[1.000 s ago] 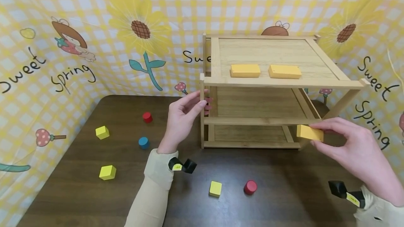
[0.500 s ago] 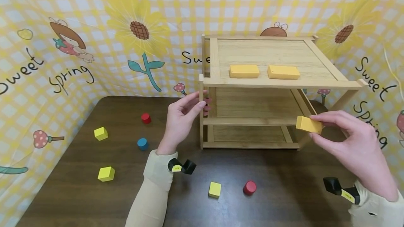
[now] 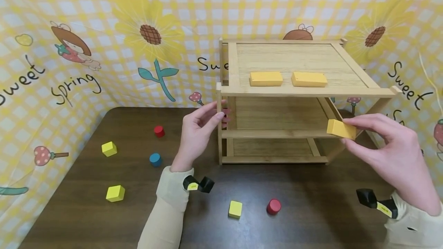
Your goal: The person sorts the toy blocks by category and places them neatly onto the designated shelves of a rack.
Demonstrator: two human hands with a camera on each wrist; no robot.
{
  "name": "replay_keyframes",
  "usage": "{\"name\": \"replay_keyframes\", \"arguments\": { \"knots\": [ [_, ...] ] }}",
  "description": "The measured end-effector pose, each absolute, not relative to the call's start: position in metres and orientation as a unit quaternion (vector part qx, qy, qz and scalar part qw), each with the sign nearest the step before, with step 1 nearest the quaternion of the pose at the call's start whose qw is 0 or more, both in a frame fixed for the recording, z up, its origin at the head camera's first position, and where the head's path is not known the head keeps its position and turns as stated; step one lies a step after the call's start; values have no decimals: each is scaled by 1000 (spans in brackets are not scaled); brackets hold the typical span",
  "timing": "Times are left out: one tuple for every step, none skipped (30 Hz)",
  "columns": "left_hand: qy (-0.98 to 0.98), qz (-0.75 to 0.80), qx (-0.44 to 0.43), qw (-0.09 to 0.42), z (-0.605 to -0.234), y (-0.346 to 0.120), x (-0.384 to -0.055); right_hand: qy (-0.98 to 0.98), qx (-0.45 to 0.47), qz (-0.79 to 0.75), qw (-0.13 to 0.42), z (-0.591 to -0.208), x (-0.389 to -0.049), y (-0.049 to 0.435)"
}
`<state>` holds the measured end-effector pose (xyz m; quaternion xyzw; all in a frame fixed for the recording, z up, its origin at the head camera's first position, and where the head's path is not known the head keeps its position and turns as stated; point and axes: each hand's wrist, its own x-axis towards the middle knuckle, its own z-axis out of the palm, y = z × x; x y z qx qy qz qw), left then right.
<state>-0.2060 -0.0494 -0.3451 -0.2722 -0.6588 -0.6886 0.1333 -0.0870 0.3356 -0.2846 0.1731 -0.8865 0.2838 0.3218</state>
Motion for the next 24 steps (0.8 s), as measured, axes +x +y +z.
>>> {"name": "replay_keyframes", "arguments": {
  "knots": [
    [-657, -690, -274, 131, -345, -49, -206, -887, 173, 281, 321, -283, -87, 335],
    [-655, -692, -276, 131, -345, -50, -206, -887, 174, 281, 322, -280, -87, 335],
    [-654, -692, -277, 130, -345, -50, -206, -888, 174, 280, 321, -278, -87, 335],
    [-652, -694, -278, 129, -345, -50, -206, -888, 174, 280, 320, -276, -87, 335],
    [-652, -694, -278, 129, -345, -50, -206, -888, 174, 278, 322, -274, -86, 335],
    [-651, -694, -278, 129, -345, -50, -206, -888, 174, 277, 324, -273, -86, 334],
    [-651, -694, -278, 129, -345, -50, -206, -887, 175, 275, 326, -272, -86, 334],
    [-652, -694, -278, 130, -345, -50, -206, -886, 176, 276, 327, -271, -86, 334],
    [-652, -693, -277, 129, -345, -50, -206, -886, 177, 275, 328, -270, -86, 333],
    [-652, -694, -278, 128, -345, -50, -206, -886, 177, 275, 328, -270, -86, 333],
    [-652, -694, -278, 128, -346, -50, -206, -887, 176, 273, 329, -269, -86, 333],
    [-652, -694, -278, 127, -346, -50, -206, -886, 177, 274, 330, -269, -87, 333],
    [-652, -694, -278, 127, -346, -50, -206, -885, 177, 276, 330, -269, -87, 334],
    [-652, -695, -278, 126, -346, -50, -206, -884, 178, 277, 332, -269, -87, 334],
    [-652, -694, -277, 126, -346, -50, -206, -883, 180, 278, 334, -269, -88, 334],
    [-652, -695, -277, 126, -346, -50, -206, -881, 181, 279, 336, -268, -88, 335],
    [-652, -695, -277, 126, -346, -50, -206, -881, 181, 280, 335, -267, -88, 335],
    [-651, -696, -276, 126, -346, -50, -206, -879, 183, 283, 337, -266, -88, 334],
    [-651, -696, -276, 125, -346, -50, -206, -880, 183, 281, 337, -264, -88, 334],
    [-651, -697, -275, 125, -345, -50, -206, -880, 183, 279, 337, -262, -88, 334],
    [-650, -697, -275, 125, -345, -50, -206, -880, 182, 279, 339, -261, -87, 333],
    [-651, -697, -274, 125, -345, -50, -206, -881, 179, 276, 339, -259, -87, 333],
    [-650, -697, -274, 125, -345, -49, -206, -883, 176, 274, 338, -257, -87, 333],
    [-650, -698, -273, 125, -346, -49, -206, -882, 174, 273, 342, -256, -87, 332]
  ]
}}
